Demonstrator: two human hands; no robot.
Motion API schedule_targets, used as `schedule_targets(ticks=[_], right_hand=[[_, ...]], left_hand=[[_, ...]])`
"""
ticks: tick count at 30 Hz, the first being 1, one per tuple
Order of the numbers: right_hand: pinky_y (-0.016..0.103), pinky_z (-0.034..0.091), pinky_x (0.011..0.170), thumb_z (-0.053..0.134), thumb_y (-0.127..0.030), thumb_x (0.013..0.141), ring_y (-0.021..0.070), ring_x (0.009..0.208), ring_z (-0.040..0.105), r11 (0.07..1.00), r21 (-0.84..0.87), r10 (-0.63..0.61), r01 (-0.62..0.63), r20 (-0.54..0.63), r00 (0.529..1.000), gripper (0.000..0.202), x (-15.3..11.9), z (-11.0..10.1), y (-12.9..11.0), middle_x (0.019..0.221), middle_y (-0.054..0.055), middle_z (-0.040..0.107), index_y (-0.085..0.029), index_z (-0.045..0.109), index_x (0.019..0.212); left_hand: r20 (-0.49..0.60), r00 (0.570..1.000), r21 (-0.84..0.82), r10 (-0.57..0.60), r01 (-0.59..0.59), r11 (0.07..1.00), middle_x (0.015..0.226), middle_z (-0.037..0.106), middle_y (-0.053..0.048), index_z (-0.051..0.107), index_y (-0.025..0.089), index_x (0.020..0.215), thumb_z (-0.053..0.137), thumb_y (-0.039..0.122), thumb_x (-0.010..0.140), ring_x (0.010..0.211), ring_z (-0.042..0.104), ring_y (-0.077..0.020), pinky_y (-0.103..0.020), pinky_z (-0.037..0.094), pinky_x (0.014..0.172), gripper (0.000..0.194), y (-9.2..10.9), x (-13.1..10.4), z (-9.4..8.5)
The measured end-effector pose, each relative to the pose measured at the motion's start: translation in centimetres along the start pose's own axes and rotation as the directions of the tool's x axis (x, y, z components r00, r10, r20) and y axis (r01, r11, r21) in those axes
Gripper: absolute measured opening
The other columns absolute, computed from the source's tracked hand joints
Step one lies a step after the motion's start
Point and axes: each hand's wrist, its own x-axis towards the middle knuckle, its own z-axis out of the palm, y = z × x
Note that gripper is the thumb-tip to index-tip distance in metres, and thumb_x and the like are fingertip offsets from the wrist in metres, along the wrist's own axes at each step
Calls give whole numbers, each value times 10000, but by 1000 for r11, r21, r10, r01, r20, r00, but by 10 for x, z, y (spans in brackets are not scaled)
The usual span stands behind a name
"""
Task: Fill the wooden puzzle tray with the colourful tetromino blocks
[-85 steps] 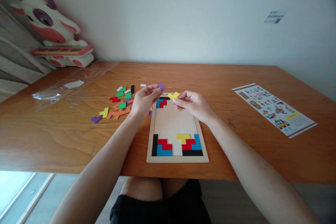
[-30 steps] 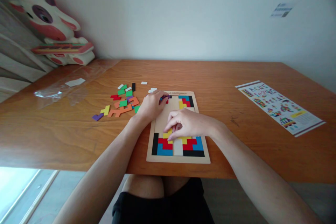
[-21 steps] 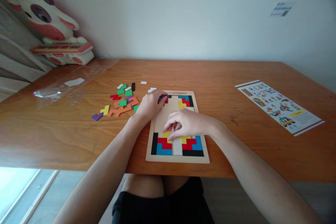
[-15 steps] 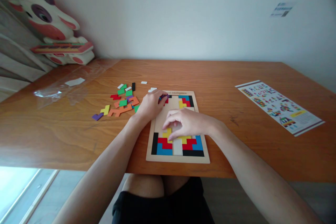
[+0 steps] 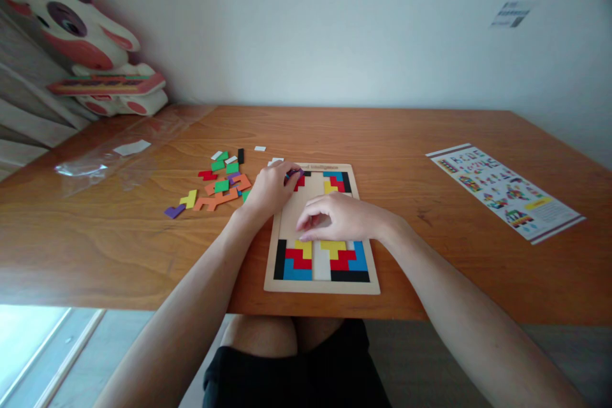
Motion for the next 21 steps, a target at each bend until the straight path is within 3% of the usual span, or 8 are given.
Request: schedule_targets(ticks=[8, 21], right_hand=[[261, 501, 724, 689, -301, 872, 143, 799, 661, 999, -44, -24, 21, -67, 997, 148, 1, 4, 3, 930, 48, 739, -191, 755, 946], [259, 525, 769, 737, -330, 832, 146, 835, 684, 999, 40, 17, -16, -24, 1000, 192, 1, 2, 2, 941, 42, 756, -189, 749, 963]], left_hand=[[-10, 1000, -11, 2, -2, 1000, 995, 727, -82, 713, 189, 1013, 530, 258, 932, 886, 660, -208, -325, 521, 819, 211, -1, 0, 1], [2, 1000, 2, -5, 5, 1000, 973, 718, -84, 710, 181, 1004, 534, 246, 926, 826, 650, -190, -313, 524, 784, 204, -1, 1, 1]])
